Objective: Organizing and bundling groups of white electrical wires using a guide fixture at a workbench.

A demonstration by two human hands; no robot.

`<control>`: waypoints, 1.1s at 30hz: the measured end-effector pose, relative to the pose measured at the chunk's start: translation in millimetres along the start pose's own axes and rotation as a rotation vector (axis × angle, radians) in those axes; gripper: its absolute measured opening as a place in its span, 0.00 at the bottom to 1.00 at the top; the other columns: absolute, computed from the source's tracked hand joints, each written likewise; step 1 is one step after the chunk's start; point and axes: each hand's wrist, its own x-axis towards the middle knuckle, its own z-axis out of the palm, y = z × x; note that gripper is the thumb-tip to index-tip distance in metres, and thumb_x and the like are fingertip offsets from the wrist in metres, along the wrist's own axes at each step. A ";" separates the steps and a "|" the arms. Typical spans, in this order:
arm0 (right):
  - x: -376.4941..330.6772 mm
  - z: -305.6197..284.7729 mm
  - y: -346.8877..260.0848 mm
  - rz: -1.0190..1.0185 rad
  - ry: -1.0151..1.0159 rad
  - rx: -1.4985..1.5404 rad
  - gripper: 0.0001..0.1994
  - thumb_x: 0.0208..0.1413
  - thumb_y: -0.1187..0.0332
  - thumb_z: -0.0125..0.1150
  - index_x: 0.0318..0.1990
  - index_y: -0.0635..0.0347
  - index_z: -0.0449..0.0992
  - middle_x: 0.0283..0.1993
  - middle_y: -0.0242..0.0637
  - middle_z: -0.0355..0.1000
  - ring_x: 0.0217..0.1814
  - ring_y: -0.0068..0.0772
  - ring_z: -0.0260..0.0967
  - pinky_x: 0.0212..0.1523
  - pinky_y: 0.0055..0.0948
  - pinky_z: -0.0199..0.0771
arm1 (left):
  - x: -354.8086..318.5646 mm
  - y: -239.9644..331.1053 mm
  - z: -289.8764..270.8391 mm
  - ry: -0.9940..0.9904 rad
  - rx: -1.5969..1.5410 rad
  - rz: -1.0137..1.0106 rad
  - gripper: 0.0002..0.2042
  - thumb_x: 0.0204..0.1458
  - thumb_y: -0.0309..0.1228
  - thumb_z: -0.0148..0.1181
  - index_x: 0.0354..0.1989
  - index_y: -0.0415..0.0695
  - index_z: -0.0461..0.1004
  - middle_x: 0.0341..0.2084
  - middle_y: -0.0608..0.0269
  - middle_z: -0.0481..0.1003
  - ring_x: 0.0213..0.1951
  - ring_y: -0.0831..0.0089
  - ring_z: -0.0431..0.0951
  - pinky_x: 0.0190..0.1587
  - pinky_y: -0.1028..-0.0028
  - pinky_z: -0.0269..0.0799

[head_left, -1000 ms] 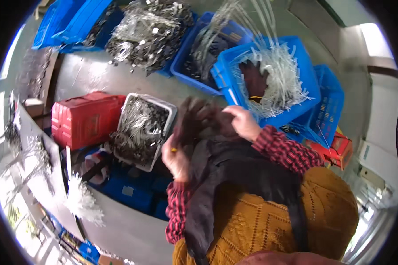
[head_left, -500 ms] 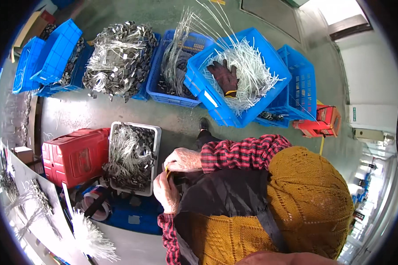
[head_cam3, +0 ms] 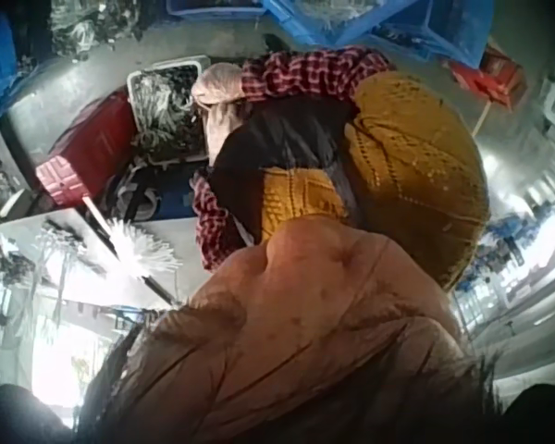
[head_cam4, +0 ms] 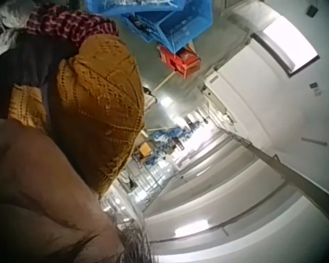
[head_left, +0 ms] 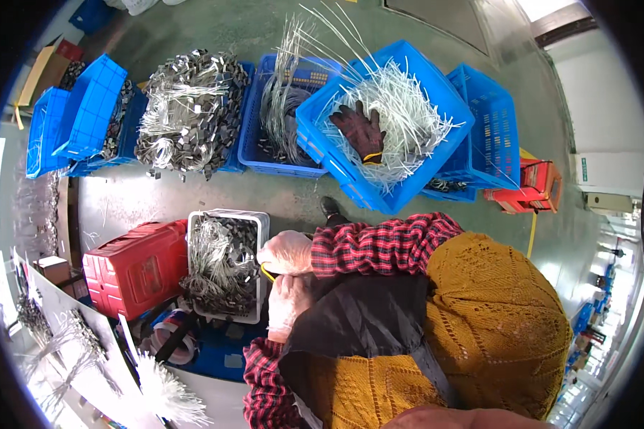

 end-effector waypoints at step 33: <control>13.5 16.0 -46.5 -0.669 -0.125 -0.152 0.08 0.42 0.62 0.60 0.21 0.54 0.75 0.23 0.35 0.71 0.27 0.39 0.74 0.26 0.37 0.75 | -78.9 -111.7 67.4 0.630 -1.483 -1.059 0.29 0.66 0.51 0.38 0.56 0.38 0.73 0.56 0.50 0.74 0.57 0.58 0.72 0.63 0.59 0.62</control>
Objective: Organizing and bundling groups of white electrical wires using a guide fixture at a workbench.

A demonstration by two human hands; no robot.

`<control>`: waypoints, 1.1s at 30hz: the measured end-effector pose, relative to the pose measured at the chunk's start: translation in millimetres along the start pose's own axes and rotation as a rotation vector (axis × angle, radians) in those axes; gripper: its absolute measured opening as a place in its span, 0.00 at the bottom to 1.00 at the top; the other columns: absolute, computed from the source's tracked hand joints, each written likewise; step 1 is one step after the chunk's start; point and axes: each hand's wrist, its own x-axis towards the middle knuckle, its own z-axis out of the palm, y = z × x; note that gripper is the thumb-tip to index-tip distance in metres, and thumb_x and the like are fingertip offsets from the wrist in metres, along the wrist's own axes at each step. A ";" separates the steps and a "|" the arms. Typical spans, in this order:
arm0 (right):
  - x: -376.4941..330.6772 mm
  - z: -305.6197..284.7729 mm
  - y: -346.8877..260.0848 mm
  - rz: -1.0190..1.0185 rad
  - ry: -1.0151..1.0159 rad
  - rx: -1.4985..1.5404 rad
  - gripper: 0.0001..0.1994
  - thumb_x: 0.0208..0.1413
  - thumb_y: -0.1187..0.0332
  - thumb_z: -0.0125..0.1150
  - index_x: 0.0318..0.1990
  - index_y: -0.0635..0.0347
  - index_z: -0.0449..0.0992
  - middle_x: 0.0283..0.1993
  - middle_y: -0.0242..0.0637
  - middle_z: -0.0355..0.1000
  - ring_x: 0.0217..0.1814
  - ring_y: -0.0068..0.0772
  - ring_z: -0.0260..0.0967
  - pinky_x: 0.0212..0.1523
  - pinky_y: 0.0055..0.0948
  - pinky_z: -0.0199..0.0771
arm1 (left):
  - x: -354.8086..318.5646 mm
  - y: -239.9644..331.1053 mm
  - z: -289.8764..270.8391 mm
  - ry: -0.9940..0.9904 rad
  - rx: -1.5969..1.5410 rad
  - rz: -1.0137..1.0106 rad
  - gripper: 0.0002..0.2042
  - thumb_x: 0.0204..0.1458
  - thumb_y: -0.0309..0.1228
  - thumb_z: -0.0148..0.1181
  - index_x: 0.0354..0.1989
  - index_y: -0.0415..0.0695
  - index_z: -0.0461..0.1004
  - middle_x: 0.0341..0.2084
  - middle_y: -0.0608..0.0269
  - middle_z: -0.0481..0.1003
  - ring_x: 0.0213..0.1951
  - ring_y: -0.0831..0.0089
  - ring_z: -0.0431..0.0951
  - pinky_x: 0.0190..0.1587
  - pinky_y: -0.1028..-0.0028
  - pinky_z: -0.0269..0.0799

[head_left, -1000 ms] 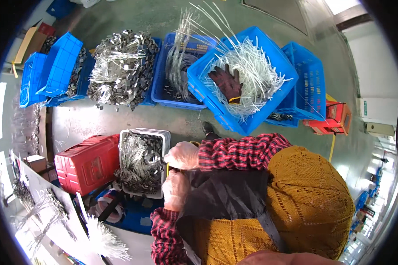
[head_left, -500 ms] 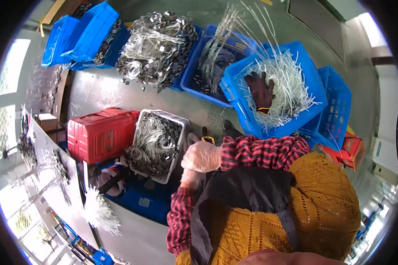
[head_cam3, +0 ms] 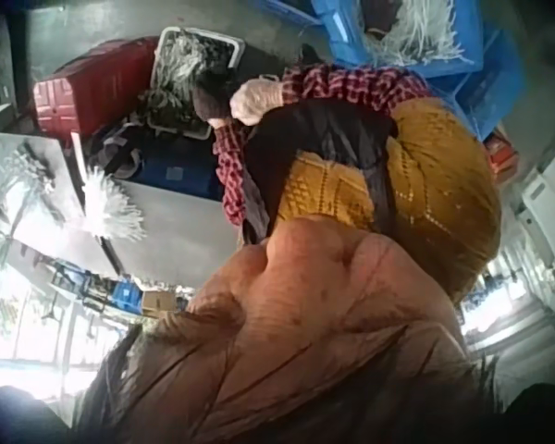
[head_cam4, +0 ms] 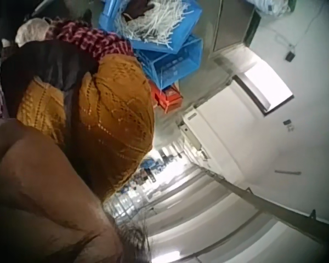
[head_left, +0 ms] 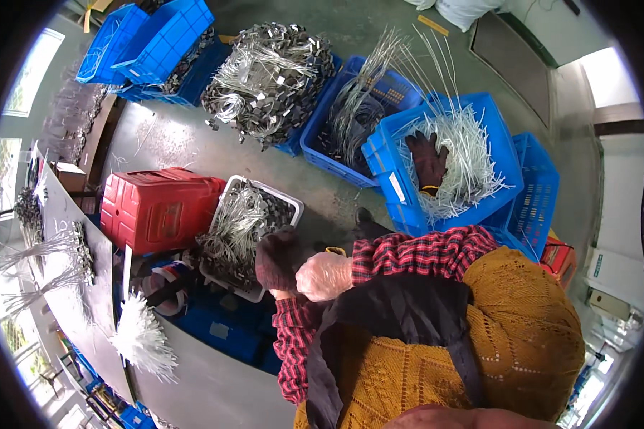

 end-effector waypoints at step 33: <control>-40.4 -49.0 43.3 0.642 0.504 1.310 0.28 0.41 0.83 0.48 0.56 0.61 0.68 0.64 0.39 0.63 0.73 0.35 0.54 0.74 0.34 0.45 | -69.6 31.0 98.2 0.135 -0.308 0.010 0.24 0.56 0.25 0.54 0.64 0.38 0.66 0.54 0.59 0.74 0.54 0.68 0.73 0.58 0.70 0.68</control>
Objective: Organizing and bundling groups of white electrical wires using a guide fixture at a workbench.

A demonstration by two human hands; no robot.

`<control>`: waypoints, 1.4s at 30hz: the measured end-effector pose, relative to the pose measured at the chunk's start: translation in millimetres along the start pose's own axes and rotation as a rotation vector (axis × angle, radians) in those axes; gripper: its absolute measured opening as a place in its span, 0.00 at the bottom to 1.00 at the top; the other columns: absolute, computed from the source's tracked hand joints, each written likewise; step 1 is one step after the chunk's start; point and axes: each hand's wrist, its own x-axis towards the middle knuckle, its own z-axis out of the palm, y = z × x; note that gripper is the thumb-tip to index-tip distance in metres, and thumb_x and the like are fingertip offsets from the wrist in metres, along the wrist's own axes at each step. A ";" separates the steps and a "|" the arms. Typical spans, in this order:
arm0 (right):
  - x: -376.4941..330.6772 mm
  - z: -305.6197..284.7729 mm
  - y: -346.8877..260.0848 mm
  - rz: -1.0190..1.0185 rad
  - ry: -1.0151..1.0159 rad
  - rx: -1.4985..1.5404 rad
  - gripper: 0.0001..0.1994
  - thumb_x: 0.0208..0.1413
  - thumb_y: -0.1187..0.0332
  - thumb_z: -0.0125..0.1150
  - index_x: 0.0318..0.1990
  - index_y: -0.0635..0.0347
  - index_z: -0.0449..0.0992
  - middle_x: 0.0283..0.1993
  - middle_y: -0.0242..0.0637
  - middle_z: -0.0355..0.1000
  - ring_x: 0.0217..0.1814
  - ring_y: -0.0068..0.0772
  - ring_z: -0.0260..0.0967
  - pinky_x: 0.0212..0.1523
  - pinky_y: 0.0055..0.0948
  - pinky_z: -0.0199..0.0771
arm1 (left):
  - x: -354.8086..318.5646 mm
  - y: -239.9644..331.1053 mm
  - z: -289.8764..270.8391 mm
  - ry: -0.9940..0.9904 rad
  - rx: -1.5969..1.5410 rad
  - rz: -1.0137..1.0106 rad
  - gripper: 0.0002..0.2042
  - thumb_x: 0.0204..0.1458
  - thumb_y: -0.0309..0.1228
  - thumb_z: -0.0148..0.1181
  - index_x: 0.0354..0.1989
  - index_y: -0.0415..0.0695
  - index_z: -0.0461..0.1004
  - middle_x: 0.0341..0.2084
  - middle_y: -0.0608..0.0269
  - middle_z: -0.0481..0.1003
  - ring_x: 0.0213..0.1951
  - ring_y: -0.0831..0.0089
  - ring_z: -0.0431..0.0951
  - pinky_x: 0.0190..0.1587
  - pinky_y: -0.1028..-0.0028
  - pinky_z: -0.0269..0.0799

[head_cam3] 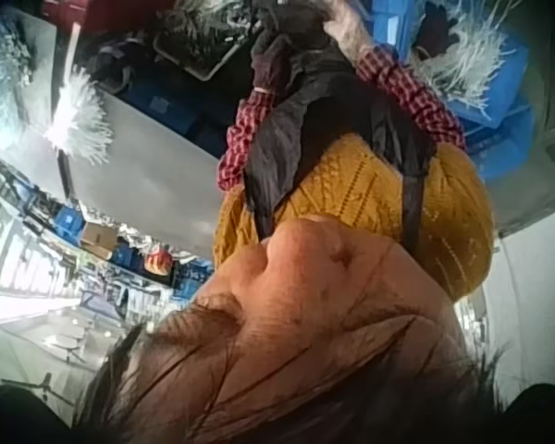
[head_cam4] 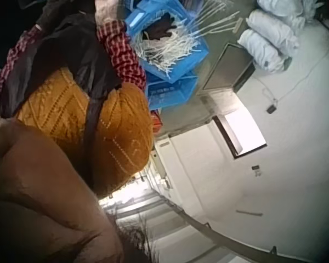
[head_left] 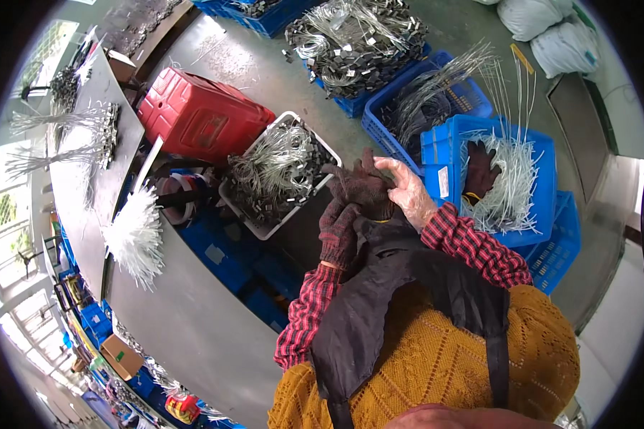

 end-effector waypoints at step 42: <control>-8.1 115.7 67.7 -0.039 -1.050 -1.610 0.09 0.52 0.66 0.56 0.38 0.60 0.76 0.36 0.39 0.76 0.30 0.43 0.75 0.30 0.43 0.78 | -39.1 58.2 -57.4 0.304 1.606 0.086 0.13 0.56 0.35 0.59 0.50 0.55 0.77 0.36 0.55 0.81 0.39 0.57 0.83 0.40 0.64 0.78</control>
